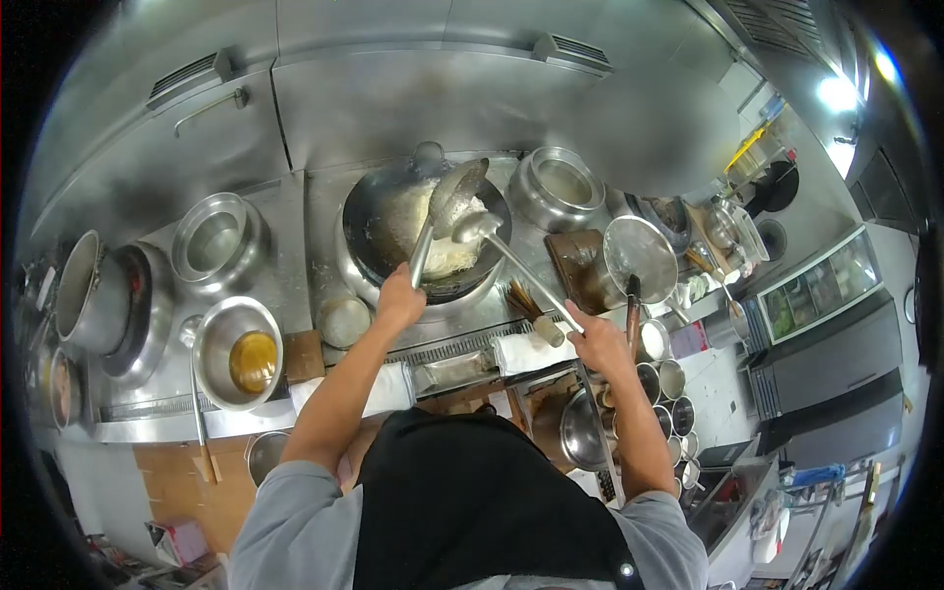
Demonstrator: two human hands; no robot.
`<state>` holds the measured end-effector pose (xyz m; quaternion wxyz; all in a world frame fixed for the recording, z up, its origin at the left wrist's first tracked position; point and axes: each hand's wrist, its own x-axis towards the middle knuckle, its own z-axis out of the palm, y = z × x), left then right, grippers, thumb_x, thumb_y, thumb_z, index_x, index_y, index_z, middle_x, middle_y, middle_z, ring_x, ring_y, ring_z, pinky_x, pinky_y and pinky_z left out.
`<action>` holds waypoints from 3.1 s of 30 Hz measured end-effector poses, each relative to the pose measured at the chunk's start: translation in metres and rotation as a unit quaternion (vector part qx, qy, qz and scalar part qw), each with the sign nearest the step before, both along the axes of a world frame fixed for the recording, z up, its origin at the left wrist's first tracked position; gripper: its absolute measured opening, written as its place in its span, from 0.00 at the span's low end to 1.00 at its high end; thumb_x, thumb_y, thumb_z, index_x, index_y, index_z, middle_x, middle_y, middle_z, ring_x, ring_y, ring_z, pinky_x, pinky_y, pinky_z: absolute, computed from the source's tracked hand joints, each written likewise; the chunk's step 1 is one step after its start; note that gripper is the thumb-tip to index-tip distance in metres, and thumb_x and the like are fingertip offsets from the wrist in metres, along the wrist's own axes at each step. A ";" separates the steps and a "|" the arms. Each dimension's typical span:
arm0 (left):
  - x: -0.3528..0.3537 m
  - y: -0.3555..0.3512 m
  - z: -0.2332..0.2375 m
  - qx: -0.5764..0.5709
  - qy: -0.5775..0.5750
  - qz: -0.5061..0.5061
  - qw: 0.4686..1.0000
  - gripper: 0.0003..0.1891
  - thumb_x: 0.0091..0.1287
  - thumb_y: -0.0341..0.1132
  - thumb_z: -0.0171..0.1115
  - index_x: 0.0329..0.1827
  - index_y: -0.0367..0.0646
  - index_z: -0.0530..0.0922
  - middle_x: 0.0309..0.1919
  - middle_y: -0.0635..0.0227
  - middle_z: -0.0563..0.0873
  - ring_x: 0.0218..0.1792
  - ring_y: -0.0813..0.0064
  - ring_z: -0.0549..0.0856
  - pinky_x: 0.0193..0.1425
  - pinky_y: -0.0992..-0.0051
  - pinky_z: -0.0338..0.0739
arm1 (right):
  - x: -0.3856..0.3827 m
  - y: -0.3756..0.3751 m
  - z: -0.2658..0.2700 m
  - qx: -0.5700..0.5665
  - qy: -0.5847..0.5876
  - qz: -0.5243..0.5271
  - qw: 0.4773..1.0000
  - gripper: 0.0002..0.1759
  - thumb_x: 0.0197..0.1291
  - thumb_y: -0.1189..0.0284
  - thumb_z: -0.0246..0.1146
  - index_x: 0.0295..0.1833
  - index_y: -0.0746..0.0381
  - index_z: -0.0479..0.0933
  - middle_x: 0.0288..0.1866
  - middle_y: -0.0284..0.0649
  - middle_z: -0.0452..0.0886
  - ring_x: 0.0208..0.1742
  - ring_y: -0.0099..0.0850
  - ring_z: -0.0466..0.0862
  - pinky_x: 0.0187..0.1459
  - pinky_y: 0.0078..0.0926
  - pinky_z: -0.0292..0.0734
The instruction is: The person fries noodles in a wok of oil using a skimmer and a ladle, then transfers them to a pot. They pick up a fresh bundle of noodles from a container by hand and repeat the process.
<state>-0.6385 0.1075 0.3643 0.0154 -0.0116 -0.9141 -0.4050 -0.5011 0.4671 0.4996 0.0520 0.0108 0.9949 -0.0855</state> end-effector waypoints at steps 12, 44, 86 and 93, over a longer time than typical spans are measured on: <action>0.017 -0.034 0.021 -0.071 0.006 0.037 0.997 0.28 0.64 0.27 0.63 0.68 0.30 0.71 0.55 0.33 0.85 0.55 0.33 0.86 0.62 0.45 0.81 | -0.055 -0.002 -0.049 0.023 -0.030 0.072 0.997 0.35 0.69 0.66 0.64 0.82 0.49 0.71 0.45 0.58 0.89 0.49 0.58 0.89 0.55 0.58 0.83; 0.030 -0.061 0.024 -0.076 -0.005 0.035 0.997 0.27 0.64 0.31 0.65 0.67 0.30 0.75 0.51 0.31 0.86 0.57 0.34 0.85 0.63 0.47 0.78 | 0.003 -0.026 -0.069 -0.123 -0.051 0.010 0.991 0.35 0.67 0.64 0.70 0.80 0.52 0.73 0.62 0.58 0.79 0.62 0.59 0.82 0.63 0.55 0.78; 0.106 0.043 0.057 -0.075 -0.028 0.112 0.991 0.27 0.65 0.35 0.69 0.66 0.31 0.78 0.54 0.33 0.87 0.59 0.35 0.86 0.64 0.50 0.79 | -0.016 0.219 -0.146 -0.781 0.006 -0.272 0.562 0.11 0.78 0.65 0.63 0.57 0.57 0.73 0.28 0.30 0.72 0.28 0.28 0.79 0.29 0.33 0.78; 0.077 0.029 0.022 -0.051 0.031 0.096 0.994 0.31 0.65 0.35 0.70 0.70 0.28 0.74 0.51 0.32 0.87 0.56 0.33 0.86 0.62 0.46 0.80 | -0.012 0.081 -0.074 -0.692 -0.055 -0.180 0.697 0.14 0.78 0.68 0.62 0.64 0.57 0.71 0.28 0.33 0.74 0.24 0.27 0.77 0.23 0.29 0.76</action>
